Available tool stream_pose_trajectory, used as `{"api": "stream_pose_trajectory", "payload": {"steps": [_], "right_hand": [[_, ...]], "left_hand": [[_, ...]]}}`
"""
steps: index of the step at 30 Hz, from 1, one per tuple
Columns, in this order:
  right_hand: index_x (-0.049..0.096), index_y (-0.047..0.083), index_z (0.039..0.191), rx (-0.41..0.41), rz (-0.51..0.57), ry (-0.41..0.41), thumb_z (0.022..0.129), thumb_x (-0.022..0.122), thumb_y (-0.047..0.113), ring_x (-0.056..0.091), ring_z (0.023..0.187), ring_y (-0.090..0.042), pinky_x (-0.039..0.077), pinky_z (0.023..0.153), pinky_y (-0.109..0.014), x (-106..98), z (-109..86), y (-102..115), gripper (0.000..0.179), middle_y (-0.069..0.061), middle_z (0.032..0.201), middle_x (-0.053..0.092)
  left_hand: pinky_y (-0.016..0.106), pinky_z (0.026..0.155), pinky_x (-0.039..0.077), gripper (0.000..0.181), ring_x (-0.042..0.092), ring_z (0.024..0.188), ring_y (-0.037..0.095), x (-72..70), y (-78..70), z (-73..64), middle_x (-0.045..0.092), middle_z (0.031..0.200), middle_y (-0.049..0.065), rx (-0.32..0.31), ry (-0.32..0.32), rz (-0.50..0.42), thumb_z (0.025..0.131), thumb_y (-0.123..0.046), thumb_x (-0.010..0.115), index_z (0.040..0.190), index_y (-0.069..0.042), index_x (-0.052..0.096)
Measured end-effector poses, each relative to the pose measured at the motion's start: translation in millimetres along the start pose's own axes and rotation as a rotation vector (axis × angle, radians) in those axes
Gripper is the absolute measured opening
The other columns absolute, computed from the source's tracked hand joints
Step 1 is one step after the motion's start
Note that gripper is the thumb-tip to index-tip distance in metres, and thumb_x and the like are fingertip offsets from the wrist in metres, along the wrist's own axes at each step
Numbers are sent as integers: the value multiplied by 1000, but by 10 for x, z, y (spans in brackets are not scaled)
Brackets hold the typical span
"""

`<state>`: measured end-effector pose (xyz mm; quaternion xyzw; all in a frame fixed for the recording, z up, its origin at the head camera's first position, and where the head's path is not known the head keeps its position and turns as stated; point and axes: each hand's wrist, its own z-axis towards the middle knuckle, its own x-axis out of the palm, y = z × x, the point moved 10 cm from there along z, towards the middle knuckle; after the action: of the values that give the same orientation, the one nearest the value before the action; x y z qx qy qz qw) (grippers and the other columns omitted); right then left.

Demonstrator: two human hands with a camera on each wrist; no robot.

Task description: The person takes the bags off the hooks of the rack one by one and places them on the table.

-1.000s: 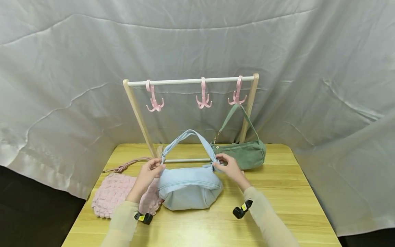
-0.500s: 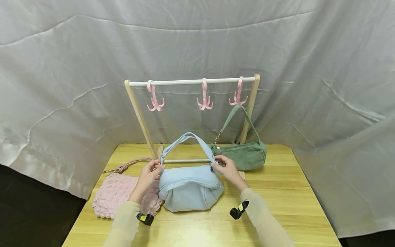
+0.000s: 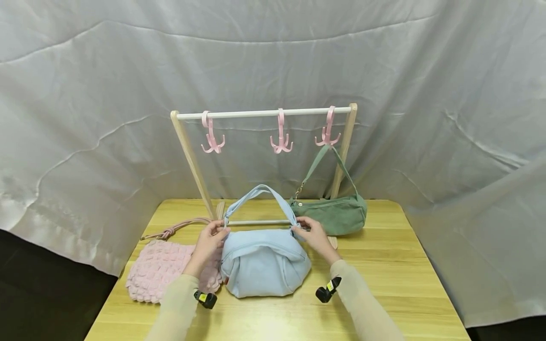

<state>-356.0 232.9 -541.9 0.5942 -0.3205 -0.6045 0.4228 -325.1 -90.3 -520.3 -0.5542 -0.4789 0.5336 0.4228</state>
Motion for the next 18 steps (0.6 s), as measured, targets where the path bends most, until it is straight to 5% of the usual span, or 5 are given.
{"api": "stream_pose_trajectory", "payload": {"steps": [4, 18], "right_hand": [[62, 2, 125, 43, -13, -3, 91, 69, 29, 62, 106, -30, 51, 86, -32, 29, 13, -59, 44, -18, 113, 68], [62, 3, 127, 97, 34, -11, 93, 67, 27, 61, 105, -25, 49, 81, -25, 142, 65, -146, 42, -18, 116, 67]], "left_hand": [[26, 63, 51, 40, 58, 80, 11, 16, 233, 183, 64, 113, 19, -24, -38, 12, 92, -15, 65, 128, -1, 57], [25, 70, 52, 41, 63, 99, 22, 85, 332, 303, 64, 122, 23, -107, -59, -61, 92, -14, 64, 129, 2, 58]]}}
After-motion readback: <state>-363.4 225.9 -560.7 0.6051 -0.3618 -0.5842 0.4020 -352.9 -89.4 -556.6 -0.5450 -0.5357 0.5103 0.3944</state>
